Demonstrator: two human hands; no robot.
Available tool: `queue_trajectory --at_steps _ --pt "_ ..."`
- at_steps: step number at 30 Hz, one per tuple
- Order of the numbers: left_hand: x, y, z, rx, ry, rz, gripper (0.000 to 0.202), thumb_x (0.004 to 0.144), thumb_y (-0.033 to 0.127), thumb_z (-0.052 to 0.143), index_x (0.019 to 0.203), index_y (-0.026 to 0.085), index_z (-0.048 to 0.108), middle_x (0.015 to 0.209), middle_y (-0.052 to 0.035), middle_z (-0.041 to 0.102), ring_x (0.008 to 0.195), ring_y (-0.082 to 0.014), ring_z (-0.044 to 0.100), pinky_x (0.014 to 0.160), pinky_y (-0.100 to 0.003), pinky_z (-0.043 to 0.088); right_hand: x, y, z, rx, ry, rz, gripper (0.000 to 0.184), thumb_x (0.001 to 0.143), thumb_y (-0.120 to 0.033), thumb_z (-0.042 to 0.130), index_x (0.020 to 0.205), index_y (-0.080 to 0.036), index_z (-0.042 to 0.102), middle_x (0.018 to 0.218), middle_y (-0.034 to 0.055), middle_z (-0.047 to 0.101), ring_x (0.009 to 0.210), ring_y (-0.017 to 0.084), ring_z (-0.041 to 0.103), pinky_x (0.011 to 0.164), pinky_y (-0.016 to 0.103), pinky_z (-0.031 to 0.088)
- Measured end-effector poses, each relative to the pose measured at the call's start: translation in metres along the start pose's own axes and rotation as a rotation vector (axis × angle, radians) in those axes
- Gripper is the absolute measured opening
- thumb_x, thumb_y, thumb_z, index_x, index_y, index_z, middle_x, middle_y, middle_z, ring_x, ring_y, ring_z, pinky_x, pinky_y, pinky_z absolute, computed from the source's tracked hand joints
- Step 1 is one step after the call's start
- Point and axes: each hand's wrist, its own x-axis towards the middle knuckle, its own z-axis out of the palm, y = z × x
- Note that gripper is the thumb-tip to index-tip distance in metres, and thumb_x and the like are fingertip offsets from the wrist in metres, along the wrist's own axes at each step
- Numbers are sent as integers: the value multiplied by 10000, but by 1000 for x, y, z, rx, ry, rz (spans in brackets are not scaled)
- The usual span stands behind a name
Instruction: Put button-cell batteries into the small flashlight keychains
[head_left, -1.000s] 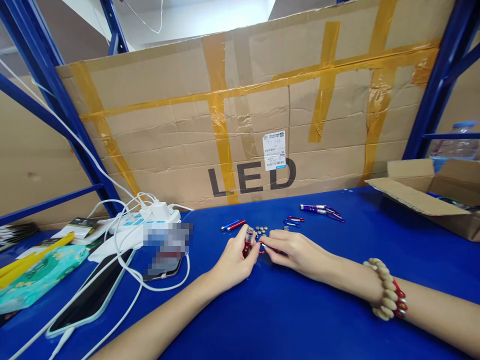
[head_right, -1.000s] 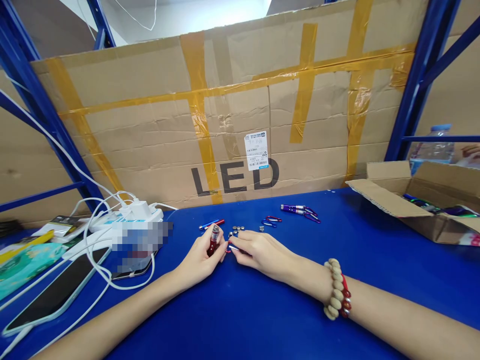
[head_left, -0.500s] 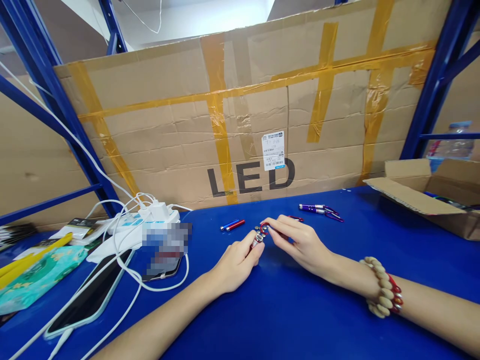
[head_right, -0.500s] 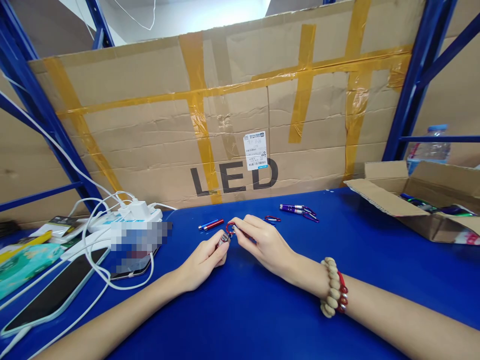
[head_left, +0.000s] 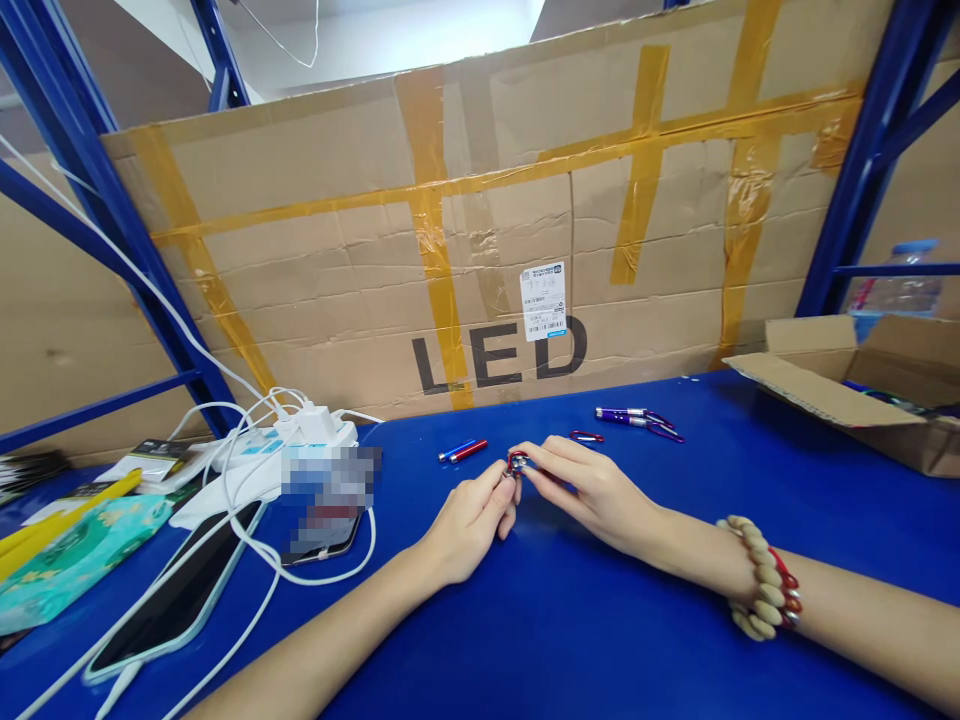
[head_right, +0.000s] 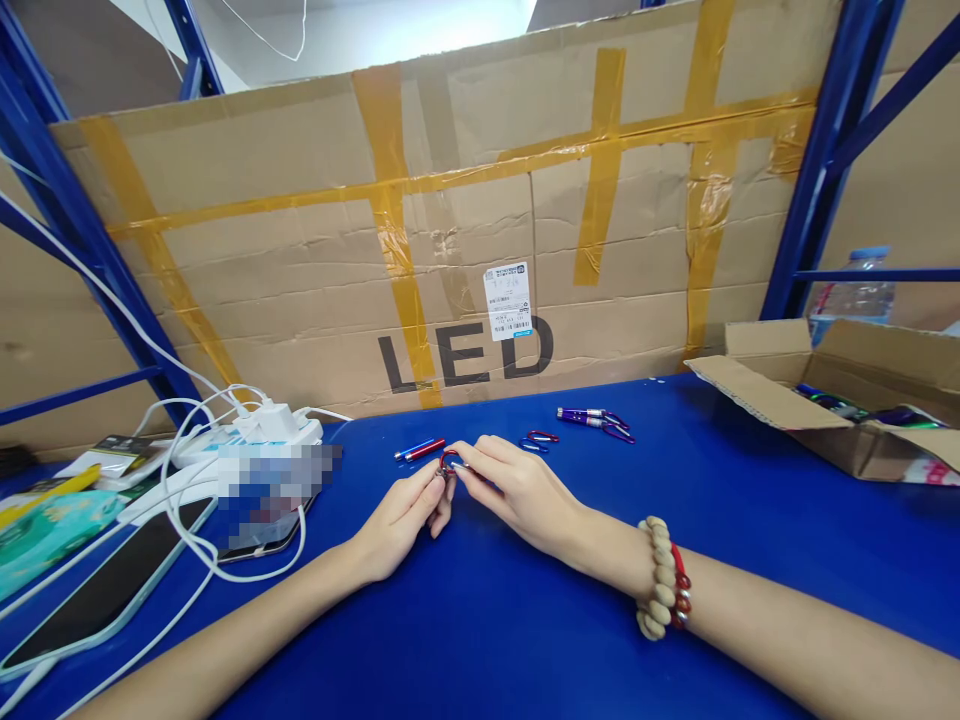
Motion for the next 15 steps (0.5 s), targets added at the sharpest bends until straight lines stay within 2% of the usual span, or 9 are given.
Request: queue_trajectory --at_steps 4,6,9,12,15 --pt "3 0 -1 112 97 -80 304 924 383 210 823 196 428 580 52 483 546 -108 466 602 -234 361 0 0 0 77 -72 120 338 900 -207 375 1227 -172 455 912 66 564 818 149 547 745 299 483" --pt "4 1 -1 187 108 -119 275 916 377 249 855 208 458 637 46 519 584 -117 492 609 -236 367 -1 -1 1 173 -107 218 388 877 -196 399 1265 -192 412 872 40 561 747 131 544 705 286 488" --pt "5 2 -1 252 64 -131 202 893 351 333 946 242 494 803 25 596 733 -148 553 669 -251 393 -2 -1 2 341 -196 357 460 856 -210 433 1307 -201 343 820 12 571 644 108 532 608 247 484" --pt "5 1 0 271 68 -133 139 866 311 389 942 242 482 926 6 605 834 -169 561 730 -279 404 -1 -2 2 420 -291 364 448 869 -283 448 1301 -200 363 890 25 609 691 119 555 640 256 483" --pt "4 -3 3 231 108 -148 109 833 314 444 903 229 443 817 13 578 749 -159 550 684 -274 414 1 -3 2 451 -320 317 368 895 -319 414 1248 -218 445 1021 36 614 846 141 577 771 281 467"
